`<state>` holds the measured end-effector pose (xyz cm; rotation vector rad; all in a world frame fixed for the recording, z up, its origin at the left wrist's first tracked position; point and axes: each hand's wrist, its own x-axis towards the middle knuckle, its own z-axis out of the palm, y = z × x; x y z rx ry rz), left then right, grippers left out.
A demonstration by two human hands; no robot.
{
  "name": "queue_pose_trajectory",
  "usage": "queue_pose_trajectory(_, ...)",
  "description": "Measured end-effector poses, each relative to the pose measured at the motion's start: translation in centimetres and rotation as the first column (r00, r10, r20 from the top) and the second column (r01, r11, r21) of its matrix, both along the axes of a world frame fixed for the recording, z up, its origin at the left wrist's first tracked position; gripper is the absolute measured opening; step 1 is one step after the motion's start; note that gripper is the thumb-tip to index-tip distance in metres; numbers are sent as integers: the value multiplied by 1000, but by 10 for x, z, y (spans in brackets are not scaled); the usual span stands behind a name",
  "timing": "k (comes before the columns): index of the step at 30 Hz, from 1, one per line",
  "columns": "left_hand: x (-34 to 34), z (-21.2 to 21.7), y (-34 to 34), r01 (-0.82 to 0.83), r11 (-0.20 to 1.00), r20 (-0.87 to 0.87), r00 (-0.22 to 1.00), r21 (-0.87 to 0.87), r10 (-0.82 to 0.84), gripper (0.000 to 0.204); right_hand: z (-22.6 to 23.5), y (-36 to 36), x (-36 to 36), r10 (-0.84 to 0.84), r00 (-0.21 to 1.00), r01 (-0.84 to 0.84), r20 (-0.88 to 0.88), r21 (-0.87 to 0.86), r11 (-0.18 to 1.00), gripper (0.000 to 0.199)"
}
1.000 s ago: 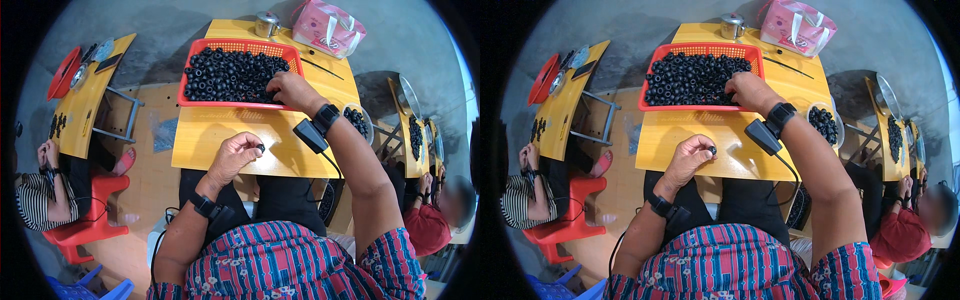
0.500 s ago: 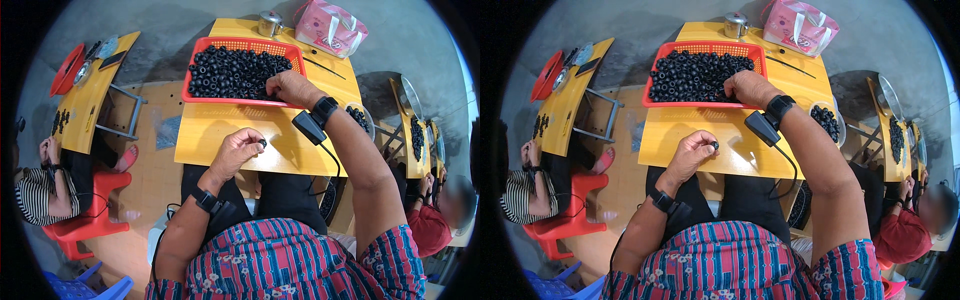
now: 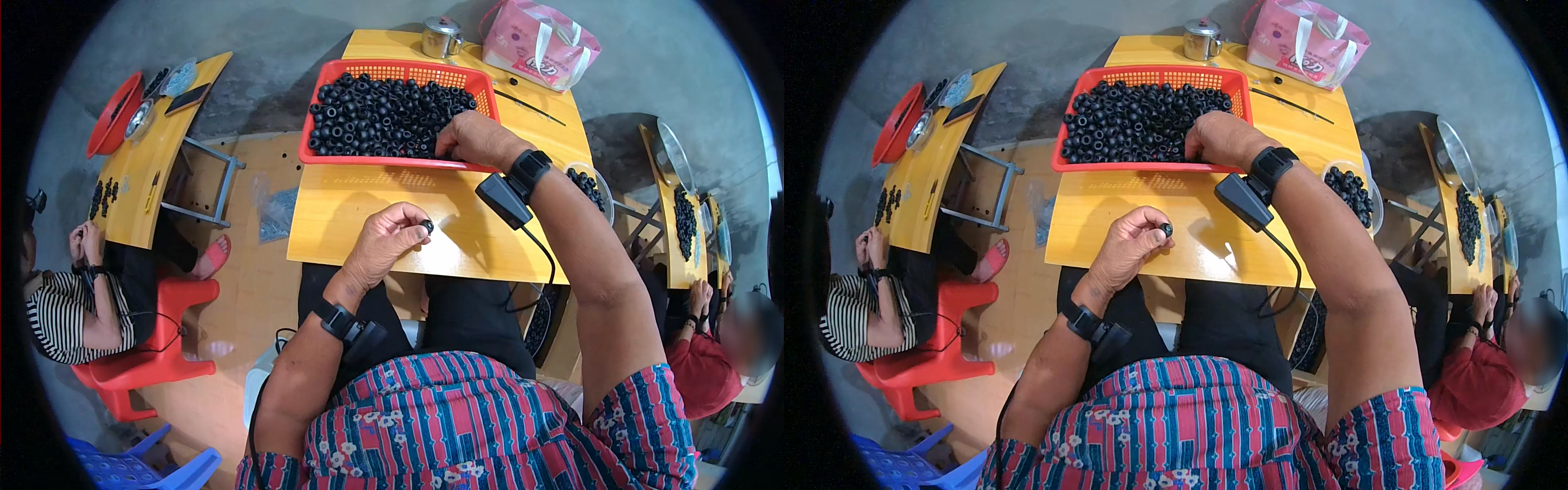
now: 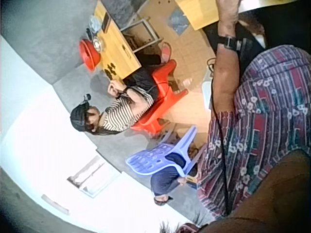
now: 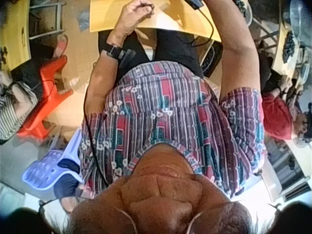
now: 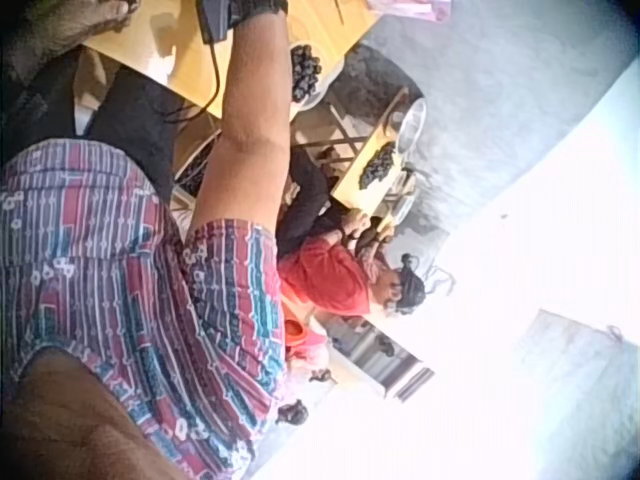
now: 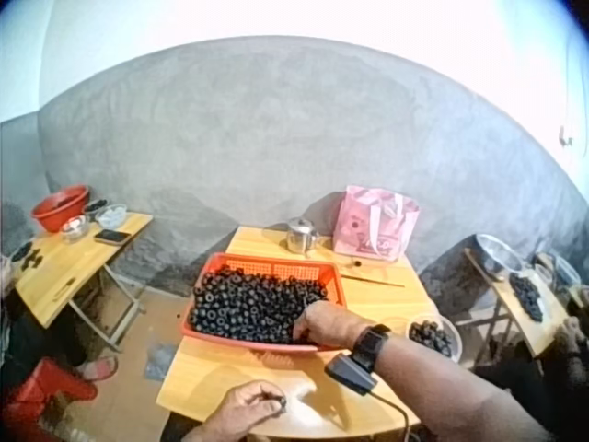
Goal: Assembling small black plastic components by hand on a factory floor.
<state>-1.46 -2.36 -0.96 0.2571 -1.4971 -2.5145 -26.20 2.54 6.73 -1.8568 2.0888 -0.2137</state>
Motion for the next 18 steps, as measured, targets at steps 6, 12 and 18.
queue_pose_trajectory(6, 0, 1, 0, 0, 1000, -20, 1000, 21, 0, 12, 1, 1, -2, 12, 1000, -12, -3, 3, 1000, 19)
queue_pose_trajectory(12, 0, 1, 0, 4, 1000, -13, 1000, 30, -3, 13, 9, 27, 8, -155, 918, 270, 365, -287, 919, 18)
queue_pose_trajectory(18, 2, -4, 2, -17, 999, -68, 997, 41, 19, 14, 25, 65, 58, -246, 548, 540, 799, -114, 834, 15)
